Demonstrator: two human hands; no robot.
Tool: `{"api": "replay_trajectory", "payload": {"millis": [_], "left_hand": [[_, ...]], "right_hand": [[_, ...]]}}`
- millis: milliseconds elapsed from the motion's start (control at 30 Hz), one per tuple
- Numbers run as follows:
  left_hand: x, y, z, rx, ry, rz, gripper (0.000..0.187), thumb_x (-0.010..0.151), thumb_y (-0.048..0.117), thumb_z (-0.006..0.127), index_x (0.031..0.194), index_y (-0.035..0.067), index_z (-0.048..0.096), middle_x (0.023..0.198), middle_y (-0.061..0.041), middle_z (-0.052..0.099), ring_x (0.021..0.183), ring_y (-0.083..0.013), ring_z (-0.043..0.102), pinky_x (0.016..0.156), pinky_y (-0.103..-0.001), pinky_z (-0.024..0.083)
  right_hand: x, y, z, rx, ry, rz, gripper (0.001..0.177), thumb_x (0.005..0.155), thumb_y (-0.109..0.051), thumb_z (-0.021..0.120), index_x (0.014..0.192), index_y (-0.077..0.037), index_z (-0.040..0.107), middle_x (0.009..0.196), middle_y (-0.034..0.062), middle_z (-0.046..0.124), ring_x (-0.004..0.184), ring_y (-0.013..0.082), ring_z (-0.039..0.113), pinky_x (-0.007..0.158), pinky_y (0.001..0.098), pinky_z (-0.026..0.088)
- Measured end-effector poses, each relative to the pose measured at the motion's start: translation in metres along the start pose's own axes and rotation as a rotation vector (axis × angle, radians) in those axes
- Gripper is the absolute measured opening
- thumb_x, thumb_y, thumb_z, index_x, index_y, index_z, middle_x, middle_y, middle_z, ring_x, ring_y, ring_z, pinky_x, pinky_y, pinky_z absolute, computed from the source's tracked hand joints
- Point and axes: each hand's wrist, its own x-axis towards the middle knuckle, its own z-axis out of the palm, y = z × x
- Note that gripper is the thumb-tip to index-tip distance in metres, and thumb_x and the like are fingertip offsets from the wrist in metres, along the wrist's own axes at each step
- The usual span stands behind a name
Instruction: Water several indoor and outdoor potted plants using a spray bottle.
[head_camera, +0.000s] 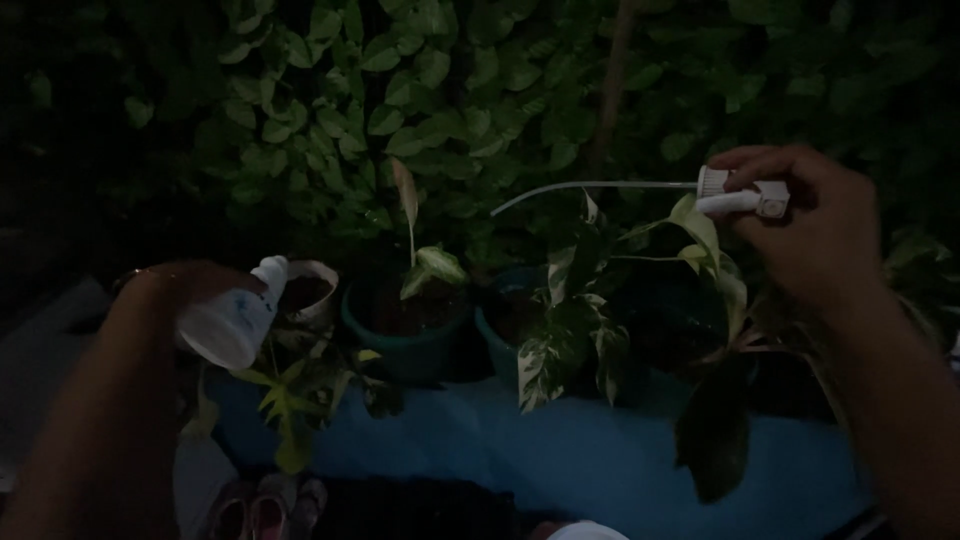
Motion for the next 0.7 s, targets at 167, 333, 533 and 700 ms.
{"api": "replay_trajectory", "payload": {"millis": [167, 333, 533, 700], "left_hand": [[0.008, -0.001, 0.002, -0.269, -0.008, -0.002, 0.075, 0.09, 0.047, 0.066, 0.158, 0.025, 0.046, 0.153, -0.015, 0.055, 0.133, -0.0372, 0.059, 0.104, -0.051, 0.054], [0.017, -0.003, 0.008, -0.528, -0.025, -0.004, 0.069, 0.093, 0.044, 0.062, 0.156, 0.021, 0.048, 0.152, -0.016, 0.056, 0.133, -0.0362, 0.06, 0.103, -0.049, 0.055], [0.023, -0.005, 0.018, -0.86, -0.036, -0.01, 0.061, 0.098, 0.04, 0.057, 0.154, 0.017, 0.051, 0.151, -0.017, 0.058, 0.132, -0.0351, 0.061, 0.102, -0.047, 0.056], [0.025, -0.008, 0.015, -1.141, -0.023, -0.018, 0.056, 0.101, 0.036, 0.053, 0.152, 0.013, 0.053, 0.15, -0.017, 0.059, 0.132, -0.0341, 0.063, 0.102, -0.046, 0.056]], "right_hand": [[0.003, 0.001, -0.002, -0.083, -0.03, 0.03, 0.032, 0.083, 0.012, 0.076, 0.109, -0.003, 0.063, 0.133, 0.018, 0.069, 0.128, 0.0324, 0.067, 0.102, 0.0467, 0.056], [0.006, -0.006, -0.006, -0.141, -0.055, 0.01, 0.035, 0.082, 0.014, 0.075, 0.111, -0.003, 0.064, 0.136, 0.0193, 0.069, 0.13, 0.0332, 0.066, 0.104, 0.0475, 0.058], [0.007, -0.004, -0.002, -0.172, -0.063, -0.039, 0.033, 0.081, 0.013, 0.074, 0.109, -0.002, 0.064, 0.133, 0.0187, 0.069, 0.128, 0.0329, 0.068, 0.104, 0.0474, 0.059], [0.01, -0.015, 0.009, -0.195, -0.059, 0.009, 0.029, 0.085, 0.004, 0.082, 0.109, -0.002, 0.066, 0.131, 0.0187, 0.07, 0.124, 0.0334, 0.068, 0.101, 0.0477, 0.059]]}}
